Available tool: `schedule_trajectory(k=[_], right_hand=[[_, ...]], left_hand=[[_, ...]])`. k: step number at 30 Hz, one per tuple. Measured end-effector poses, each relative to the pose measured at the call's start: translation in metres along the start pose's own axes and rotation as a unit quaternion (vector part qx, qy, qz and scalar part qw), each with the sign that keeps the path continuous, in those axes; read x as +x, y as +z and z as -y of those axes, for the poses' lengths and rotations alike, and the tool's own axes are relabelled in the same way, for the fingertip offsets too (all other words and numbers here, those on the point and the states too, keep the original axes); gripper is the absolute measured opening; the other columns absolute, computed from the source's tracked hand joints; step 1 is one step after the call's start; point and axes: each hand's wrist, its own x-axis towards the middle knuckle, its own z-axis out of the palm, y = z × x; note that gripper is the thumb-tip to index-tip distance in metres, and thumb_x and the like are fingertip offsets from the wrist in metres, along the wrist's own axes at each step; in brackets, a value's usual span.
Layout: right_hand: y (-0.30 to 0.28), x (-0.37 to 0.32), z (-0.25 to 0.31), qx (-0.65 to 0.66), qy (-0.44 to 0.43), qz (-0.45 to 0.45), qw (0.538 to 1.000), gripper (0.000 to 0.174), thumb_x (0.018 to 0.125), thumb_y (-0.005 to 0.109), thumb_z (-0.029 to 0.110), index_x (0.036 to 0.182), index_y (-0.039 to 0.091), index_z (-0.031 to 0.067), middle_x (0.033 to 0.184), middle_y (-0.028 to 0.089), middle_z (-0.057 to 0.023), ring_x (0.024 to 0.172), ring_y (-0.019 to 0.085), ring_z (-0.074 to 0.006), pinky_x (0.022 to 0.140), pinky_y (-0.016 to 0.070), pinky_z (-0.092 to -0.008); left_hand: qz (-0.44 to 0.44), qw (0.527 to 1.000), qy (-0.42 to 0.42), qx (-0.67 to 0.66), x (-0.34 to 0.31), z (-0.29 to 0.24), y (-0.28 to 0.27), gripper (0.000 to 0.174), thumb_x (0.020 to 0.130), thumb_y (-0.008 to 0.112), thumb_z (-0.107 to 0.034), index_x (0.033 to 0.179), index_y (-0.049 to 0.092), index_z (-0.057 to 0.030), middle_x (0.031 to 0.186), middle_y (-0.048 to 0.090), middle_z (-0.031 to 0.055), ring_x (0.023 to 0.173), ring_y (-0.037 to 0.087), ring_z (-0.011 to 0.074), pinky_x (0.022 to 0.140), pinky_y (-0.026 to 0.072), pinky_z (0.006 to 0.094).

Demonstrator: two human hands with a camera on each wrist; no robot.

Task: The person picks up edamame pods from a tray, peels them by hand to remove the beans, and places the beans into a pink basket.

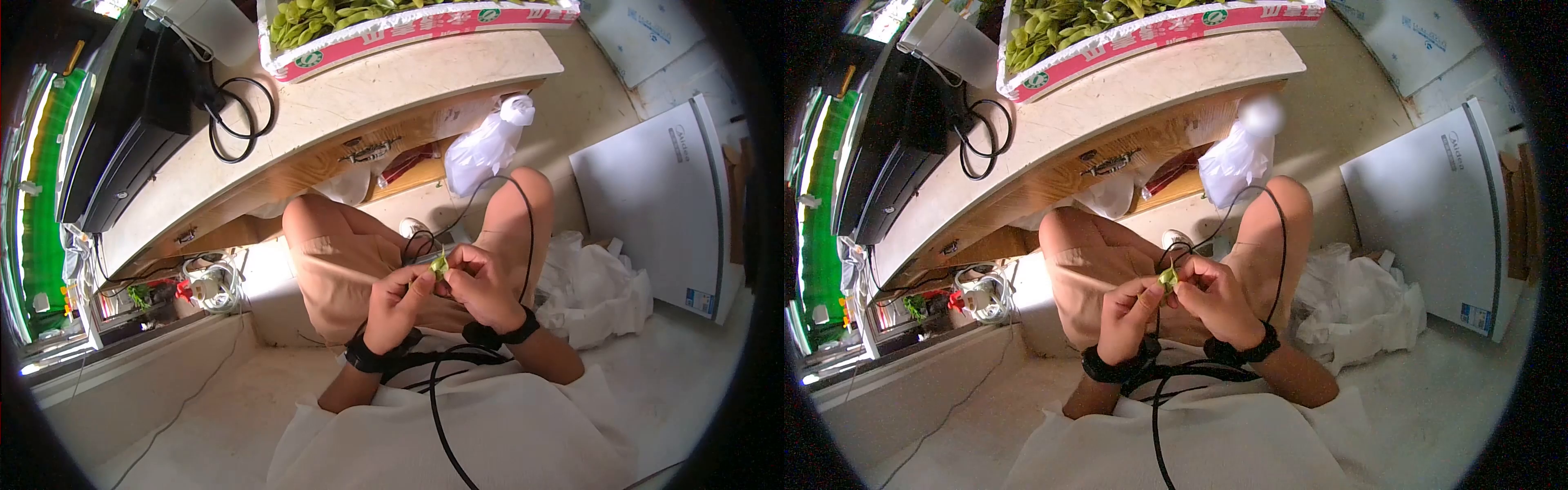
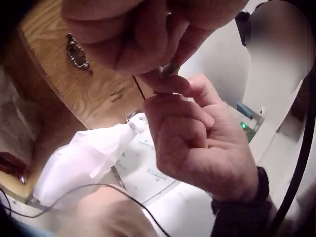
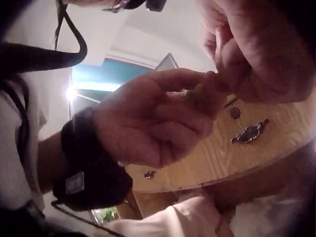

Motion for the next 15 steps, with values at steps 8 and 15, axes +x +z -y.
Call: schedule_trajectory(k=[8,15], right_hand=[[0.004,-0.004,0.015,-0.03,0.02,0.043,0.998,0.006,0.087,0.056,0.011,0.088,0.053,0.0057,0.07,0.052,0.0038,0.057,0.039,0.0012,0.048,0.031,-0.0154],[-0.001,0.003,0.033,-0.174,0.021,0.102,0.979,0.014,0.086,0.06,0.015,0.084,0.054,0.0026,0.071,0.049,0.0045,0.067,0.042,-0.0017,0.056,0.0361,-0.0177]], left_hand=[[-0.096,0.993,0.059,-0.028,0.002,0.004,0.011,0.01,0.09,0.055,-0.008,0.087,0.059,0.0002,0.074,0.058,-0.0023,0.065,0.048,0.0017,0.058,0.039,0.0166],[-0.056,0.993,0.078,0.075,-0.002,0.002,0.006,0.006,0.086,0.056,-0.004,0.086,0.058,0.0014,0.069,0.058,-0.0005,0.064,0.05,0.0032,0.058,0.0414,0.0194]])
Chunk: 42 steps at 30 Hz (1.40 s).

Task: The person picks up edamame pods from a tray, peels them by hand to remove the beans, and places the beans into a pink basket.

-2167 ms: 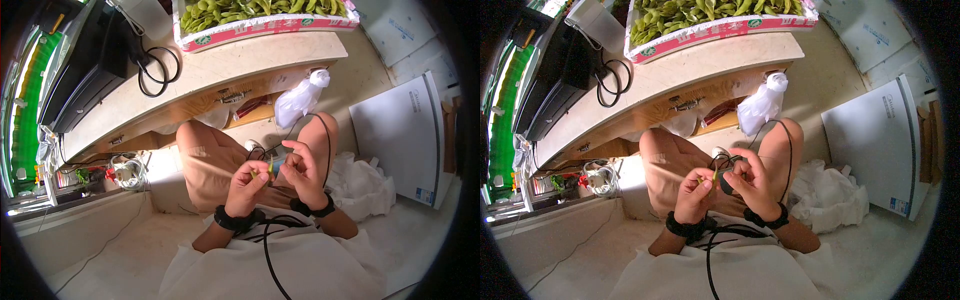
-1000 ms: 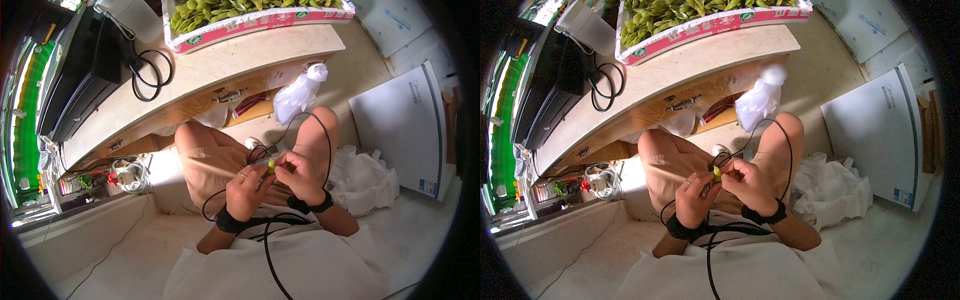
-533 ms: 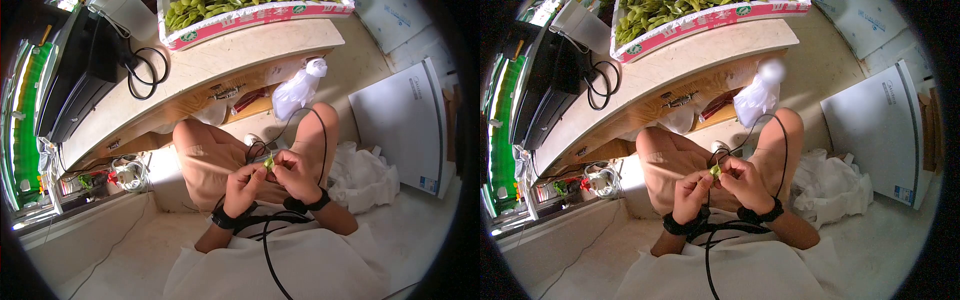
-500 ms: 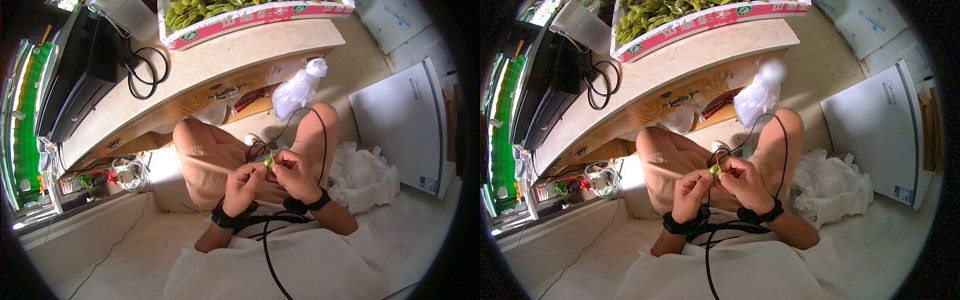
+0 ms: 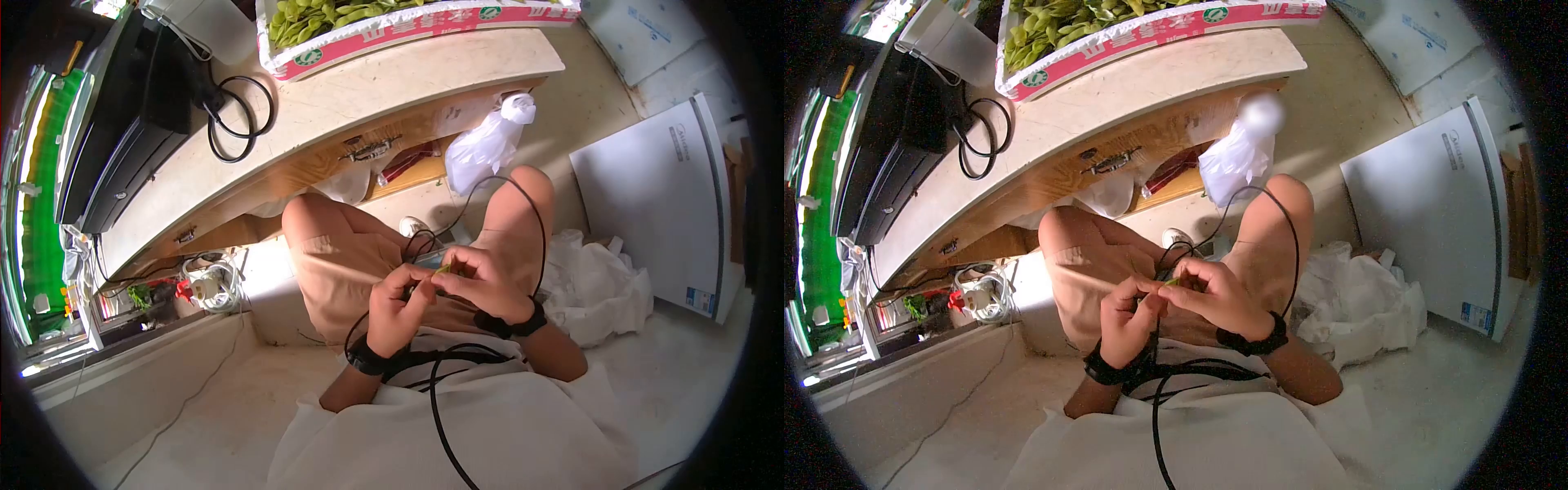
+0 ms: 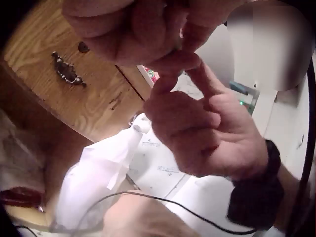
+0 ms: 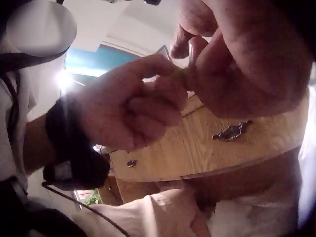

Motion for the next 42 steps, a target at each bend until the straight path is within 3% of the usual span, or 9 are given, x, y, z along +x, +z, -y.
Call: schedule_trajectory(k=[6,10,13,19,21,25,30,35,42], right_hand=[[-0.006,0.003,-0.023,-0.058,-0.062,-0.016,0.996,0.004,0.087,0.05,0.005,0.085,0.053,0.0026,0.069,0.046,0.0053,0.061,0.039,0.0014,0.05,0.0308,-0.0159],[-0.004,0.0,-0.026,-0.085,-0.048,-0.055,0.994,0.009,0.087,0.045,0.003,0.088,0.054,0.0019,0.068,0.046,0.0048,0.059,0.039,0.0,0.049,0.0306,-0.0161],[0.0,-0.004,-0.018,0.1,0.034,-0.066,0.992,0.011,0.088,0.043,0.004,0.09,0.054,0.0018,0.069,0.046,0.0044,0.057,0.038,-0.0011,0.048,0.03,-0.0163],[0.005,-0.006,-0.008,0.183,0.077,-0.02,0.98,0.009,0.088,0.057,0.01,0.094,0.053,0.0044,0.073,0.048,0.005,0.055,0.037,0.0006,0.046,0.0285,-0.0154],[0.009,-0.003,-0.006,0.117,-0.001,-0.048,0.992,0.023,0.085,0.065,0.02,0.096,0.055,0.0027,0.079,0.053,0.0036,0.069,0.048,-0.0024,0.058,0.04,-0.0164],[0.0,0.0,-0.014,0.055,0.024,-0.021,0.998,0.024,0.083,0.068,0.019,0.095,0.054,0.003,0.083,0.054,0.0026,0.076,0.05,-0.0028,0.065,0.0419,-0.0165],[-0.005,0.003,-0.029,0.119,-0.01,0.021,0.993,0.014,0.083,0.062,0.007,0.092,0.051,0.004,0.077,0.05,0.0052,0.062,0.041,0.002,0.049,0.0299,-0.0141],[-0.007,-0.003,-0.024,0.067,0.029,-0.007,0.997,0.01,0.084,0.052,0.004,0.094,0.051,0.0031,0.075,0.05,0.0033,0.057,0.04,0.0002,0.047,0.029,-0.0157],[-0.004,-0.007,-0.028,0.186,0.049,-0.108,0.975,0.011,0.09,0.052,0.013,0.095,0.055,0.0045,0.072,0.051,0.003,0.054,0.042,-0.0019,0.043,0.0306,-0.0158]], left_hand=[[0.02,0.999,-0.026,-0.014,-0.002,0.001,-0.001,0.007,0.086,0.057,-0.006,0.087,0.059,0.0005,0.07,0.06,0.0016,0.063,0.052,0.0048,0.058,0.0423,0.0203],[0.012,0.99,0.0,0.139,0.0,-0.01,0.001,0.007,0.087,0.056,-0.006,0.088,0.059,0.0003,0.072,0.062,0.0033,0.066,0.054,0.006,0.06,0.0442,0.0218],[-0.018,0.996,-0.002,0.089,0.002,-0.005,0.001,0.007,0.087,0.057,-0.004,0.092,0.057,0.0011,0.076,0.063,0.0046,0.068,0.055,0.0063,0.062,0.0449,0.0216],[-0.026,0.999,-0.012,-0.025,0.002,-0.008,0.001,0.01,0.087,0.056,-0.003,0.095,0.052,0.0018,0.085,0.06,0.0043,0.076,0.055,0.0065,0.069,0.0446,0.0205],[-0.01,1.0,0.003,-0.002,0.002,-0.008,0.001,0.009,0.088,0.055,-0.003,0.094,0.051,0.0014,0.086,0.059,0.0033,0.077,0.054,0.0064,0.07,0.0442,0.0204],[0.034,0.999,-0.011,-0.009,-0.002,0.002,-0.003,0.008,0.09,0.053,-0.005,0.096,0.051,0.001,0.087,0.058,0.0025,0.077,0.053,0.0063,0.069,0.0436,0.0202],[0.041,0.998,-0.037,-0.026,-0.001,0.0,0.0,0.008,0.09,0.053,-0.006,0.095,0.053,0.0007,0.085,0.059,0.0026,0.075,0.052,0.0062,0.067,0.0434,0.0205],[0.05,0.987,-0.007,0.15,-0.001,-0.012,0.005,0.009,0.089,0.054,-0.004,0.096,0.054,0.0009,0.077,0.059,0.0064,0.071,0.053,0.0071,0.063,0.0437,0.022],[-0.021,0.985,0.024,0.171,0.002,-0.01,0.003,0.011,0.085,0.057,-0.002,0.095,0.053,0.0009,0.076,0.063,0.0136,0.064,0.061,0.0143,0.06,0.0472,0.0258]])
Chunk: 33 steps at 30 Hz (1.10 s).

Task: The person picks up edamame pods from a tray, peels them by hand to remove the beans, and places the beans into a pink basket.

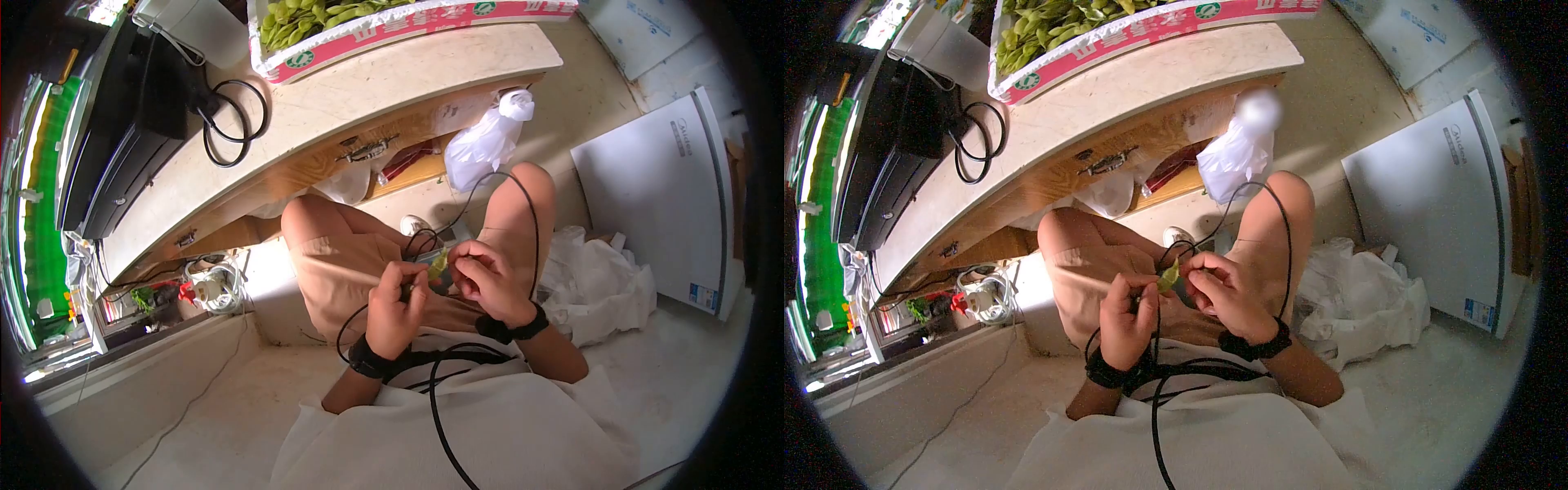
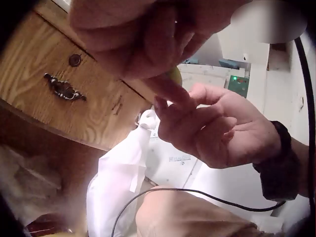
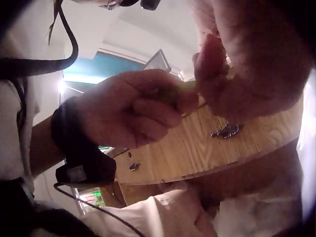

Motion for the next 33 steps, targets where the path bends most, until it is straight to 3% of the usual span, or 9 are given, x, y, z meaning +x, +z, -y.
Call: schedule_trajectory(k=[2,7,12,19,24,26,33], right_hand=[[0.001,-0.002,0.0,-0.005,0.01,0.001,1.0,0.012,0.091,0.053,0.016,0.095,0.055,0.0046,0.071,0.051,0.0035,0.055,0.042,-0.0013,0.044,0.0307,-0.0156],[0.007,-0.006,0.001,-0.027,0.028,0.041,0.998,0.014,0.09,0.057,0.018,0.094,0.056,0.0048,0.07,0.051,0.0052,0.054,0.041,0.0004,0.044,0.0308,-0.0149],[0.001,-0.003,-0.005,-0.046,-0.022,0.028,0.998,0.014,0.088,0.06,0.017,0.093,0.056,0.005,0.069,0.051,0.0068,0.052,0.041,0.0012,0.044,0.0303,-0.0142],[0.0,-0.005,-0.004,-0.047,-0.007,0.044,0.998,0.015,0.087,0.061,0.016,0.095,0.056,0.004,0.072,0.055,0.005,0.053,0.042,0.0018,0.044,0.0303,-0.0141],[0.002,-0.004,-0.004,0.003,-0.012,0.047,0.999,0.019,0.087,0.061,0.015,0.101,0.056,0.0032,0.076,0.058,0.0034,0.054,0.043,0.0011,0.045,0.0323,-0.014],[0.001,-0.005,-0.005,-0.002,-0.022,0.045,0.999,0.019,0.087,0.061,0.014,0.101,0.056,0.0032,0.078,0.058,0.0032,0.055,0.043,0.001,0.045,0.0327,-0.014],[0.0,-0.005,-0.005,0.102,-0.046,0.016,0.994,0.016,0.087,0.06,0.01,0.101,0.055,0.0034,0.08,0.055,0.0028,0.056,0.041,0.0002,0.046,0.0323,-0.0144]], left_hand=[[-0.036,0.999,0.014,-0.033,0.0,0.003,0.0,0.012,0.085,0.056,-0.002,0.096,0.053,0.0005,0.077,0.063,0.0131,0.065,0.061,0.0154,0.061,0.0476,0.0258],[-0.014,0.999,0.03,-0.001,-0.001,0.003,0.001,0.013,0.085,0.057,-0.002,0.097,0.053,0.0003,0.078,0.064,0.0121,0.065,0.061,0.015,0.061,0.0471,0.0249],[0.01,0.999,0.029,-0.01,-0.001,0.001,0.0,0.017,0.084,0.061,-0.004,0.099,0.054,0.0006,0.08,0.064,0.0116,0.069,0.061,0.0133,0.062,0.0468,0.024],[0.027,0.992,-0.018,-0.12,-0.002,0.009,0.003,0.015,0.086,0.061,-0.005,0.099,0.055,0.0012,0.087,0.065,0.0066,0.077,0.06,0.0085,0.067,0.046,0.0212],[0.05,0.989,-0.019,-0.136,0.0,0.011,0.003,0.017,0.086,0.061,-0.004,0.101,0.055,0.0016,0.089,0.064,0.0071,0.081,0.06,0.0092,0.071,0.0463,0.0212],[0.069,0.967,-0.047,-0.24,0.0,0.009,0.005,0.019,0.086,0.061,-0.005,0.103,0.054,0.0014,0.09,0.063,0.0067,0.085,0.06,0.0106,0.074,0.0461,0.0213],[0.04,0.973,-0.053,-0.222,0.0,0.001,0.006,0.022,0.084,0.064,-0.005,0.102,0.055,0.0016,0.089,0.063,0.0047,0.083,0.058,0.0089,0.074,0.0456,0.0209]])
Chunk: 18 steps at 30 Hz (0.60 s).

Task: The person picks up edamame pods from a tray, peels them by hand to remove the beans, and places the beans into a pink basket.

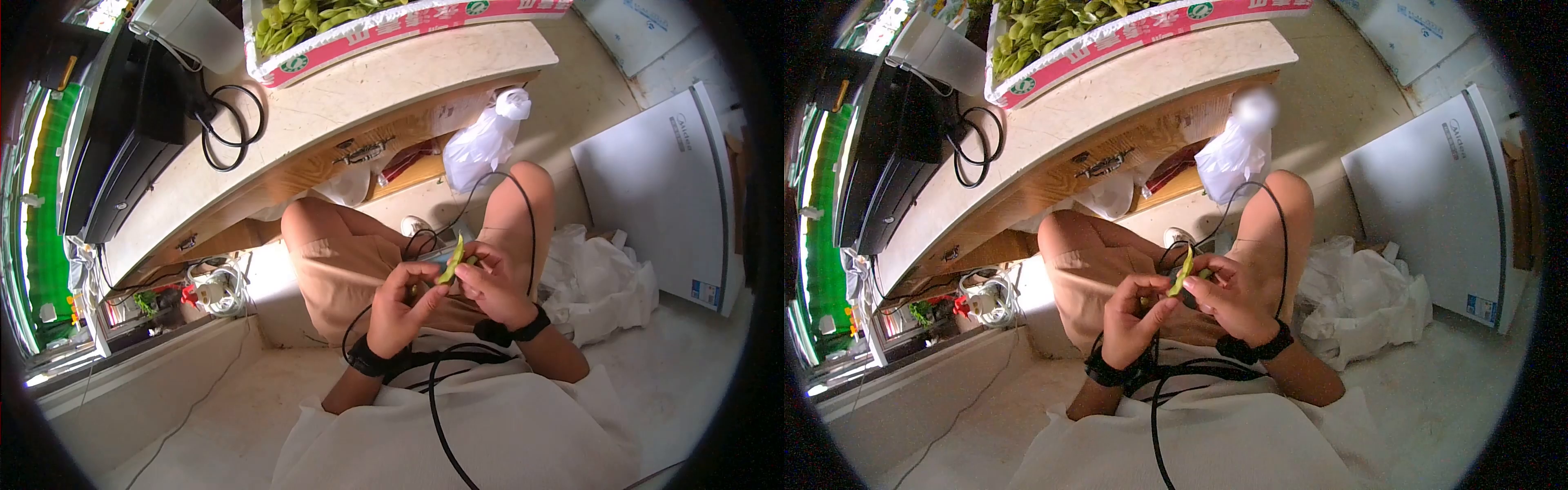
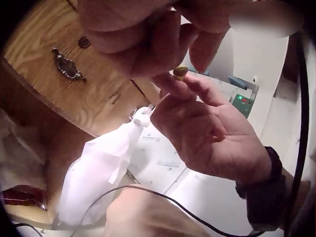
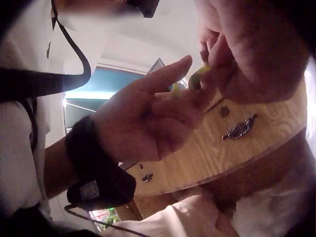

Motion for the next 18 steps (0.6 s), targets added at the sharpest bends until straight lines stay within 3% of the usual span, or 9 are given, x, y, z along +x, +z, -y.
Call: schedule_trajectory(k=[2,6,9,11,18], right_hand=[[0.002,0.001,0.004,-0.001,0.0,-0.002,1.0,0.016,0.086,0.06,0.009,0.1,0.055,0.0033,0.077,0.054,0.0034,0.054,0.04,0.0001,0.046,0.0315,-0.0145],[0.002,0.0,0.001,-0.033,0.01,-0.006,0.999,0.014,0.087,0.06,0.009,0.099,0.056,0.0027,0.07,0.052,0.0051,0.051,0.038,0.0003,0.043,0.0288,-0.015],[0.003,0.0,-0.002,-0.129,0.006,0.007,0.992,0.013,0.087,0.06,0.01,0.097,0.058,0.002,0.066,0.05,0.0057,0.05,0.039,0.0009,0.042,0.0295,-0.0146],[0.004,0.0,-0.005,-0.123,-0.002,0.004,0.992,0.013,0.088,0.059,0.011,0.097,0.058,0.0018,0.067,0.05,0.0057,0.05,0.04,0.0011,0.043,0.0305,-0.0143],[0.006,0.0,-0.007,-0.124,-0.021,-0.001,0.992,0.011,0.088,0.058,0.01,0.094,0.059,0.0014,0.066,0.05,0.0056,0.051,0.041,0.001,0.044,0.0327,-0.0141]], left_hand=[[0.044,0.997,-0.001,0.065,0.001,0.007,-0.01,0.017,0.083,0.065,-0.004,0.097,0.057,0.0016,0.088,0.063,0.004,0.08,0.056,0.0075,0.071,0.045,0.0203],[0.006,0.999,-0.04,0.012,0.0,0.004,-0.007,0.012,0.083,0.065,-0.003,0.093,0.059,0.0011,0.087,0.063,0.0037,0.079,0.056,0.007,0.07,0.0443,0.0202],[-0.016,0.999,-0.029,0.006,0.0,0.01,-0.007,0.011,0.083,0.065,-0.003,0.091,0.059,0.0008,0.087,0.063,0.0039,0.079,0.056,0.007,0.07,0.044,0.0202],[-0.017,0.999,0.015,0.037,0.001,0.011,-0.006,0.011,0.082,0.065,-0.002,0.091,0.06,0.0006,0.086,0.063,0.0036,0.078,0.056,0.0068,0.07,0.0438,0.0201],[-0.025,0.999,0.019,0.041,0.001,0.008,-0.005,0.01,0.082,0.066,-0.002,0.088,0.059,0.0003,0.084,0.062,0.0027,0.076,0.054,0.0056,0.068,0.0429,0.0193]])
